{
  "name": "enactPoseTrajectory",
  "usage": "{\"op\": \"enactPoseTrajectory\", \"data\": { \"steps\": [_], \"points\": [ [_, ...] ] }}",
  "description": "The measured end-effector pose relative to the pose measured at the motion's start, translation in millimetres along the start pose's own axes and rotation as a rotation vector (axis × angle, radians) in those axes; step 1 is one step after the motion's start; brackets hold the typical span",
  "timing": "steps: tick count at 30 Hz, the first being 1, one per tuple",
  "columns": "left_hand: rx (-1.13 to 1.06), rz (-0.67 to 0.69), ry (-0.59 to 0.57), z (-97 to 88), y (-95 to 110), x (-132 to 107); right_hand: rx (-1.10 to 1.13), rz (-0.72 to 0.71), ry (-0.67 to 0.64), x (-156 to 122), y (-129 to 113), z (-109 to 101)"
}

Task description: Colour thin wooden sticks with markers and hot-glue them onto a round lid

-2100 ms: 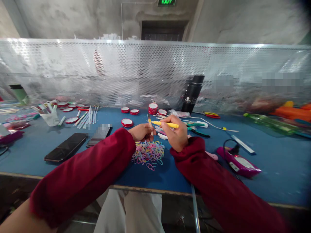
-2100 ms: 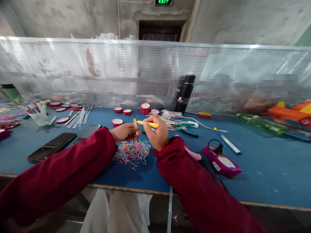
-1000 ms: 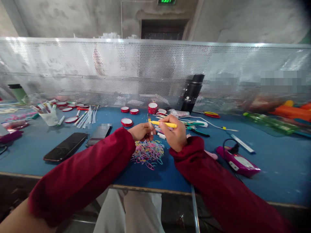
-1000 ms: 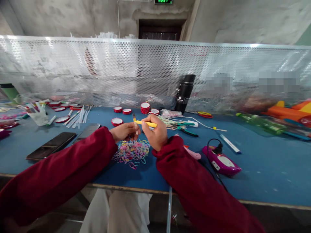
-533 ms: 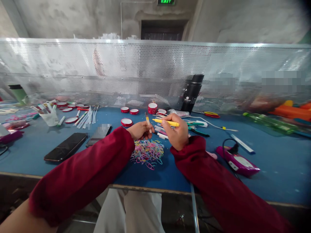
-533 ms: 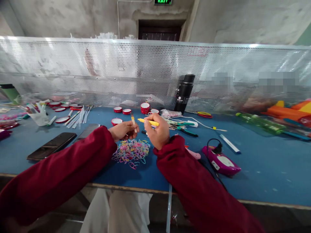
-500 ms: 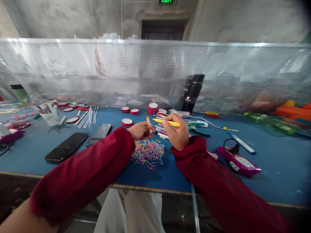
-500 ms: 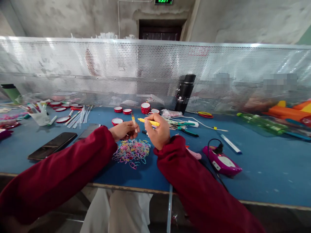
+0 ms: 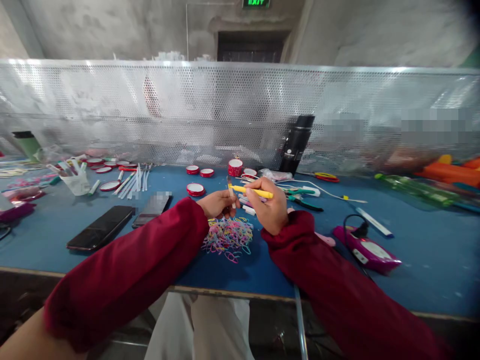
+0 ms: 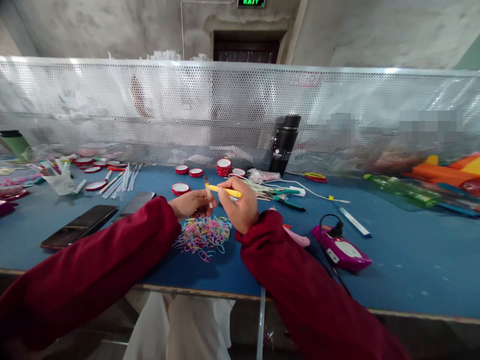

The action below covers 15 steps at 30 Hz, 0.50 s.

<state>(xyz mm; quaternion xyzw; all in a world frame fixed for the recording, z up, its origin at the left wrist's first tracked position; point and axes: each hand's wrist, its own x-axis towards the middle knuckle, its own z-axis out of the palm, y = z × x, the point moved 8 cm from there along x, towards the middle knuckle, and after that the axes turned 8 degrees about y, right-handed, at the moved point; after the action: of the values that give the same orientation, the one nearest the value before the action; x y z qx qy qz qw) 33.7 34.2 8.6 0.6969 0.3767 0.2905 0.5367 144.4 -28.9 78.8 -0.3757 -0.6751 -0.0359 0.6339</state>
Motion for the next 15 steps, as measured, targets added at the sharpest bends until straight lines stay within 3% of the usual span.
{"op": "enactPoseTrajectory", "data": {
  "steps": [15],
  "points": [
    [0.005, 0.002, -0.006, 0.7, -0.5, 0.8, -0.005, -0.011, -0.005, -0.5, 1.8, 1.1]
  ]
}}
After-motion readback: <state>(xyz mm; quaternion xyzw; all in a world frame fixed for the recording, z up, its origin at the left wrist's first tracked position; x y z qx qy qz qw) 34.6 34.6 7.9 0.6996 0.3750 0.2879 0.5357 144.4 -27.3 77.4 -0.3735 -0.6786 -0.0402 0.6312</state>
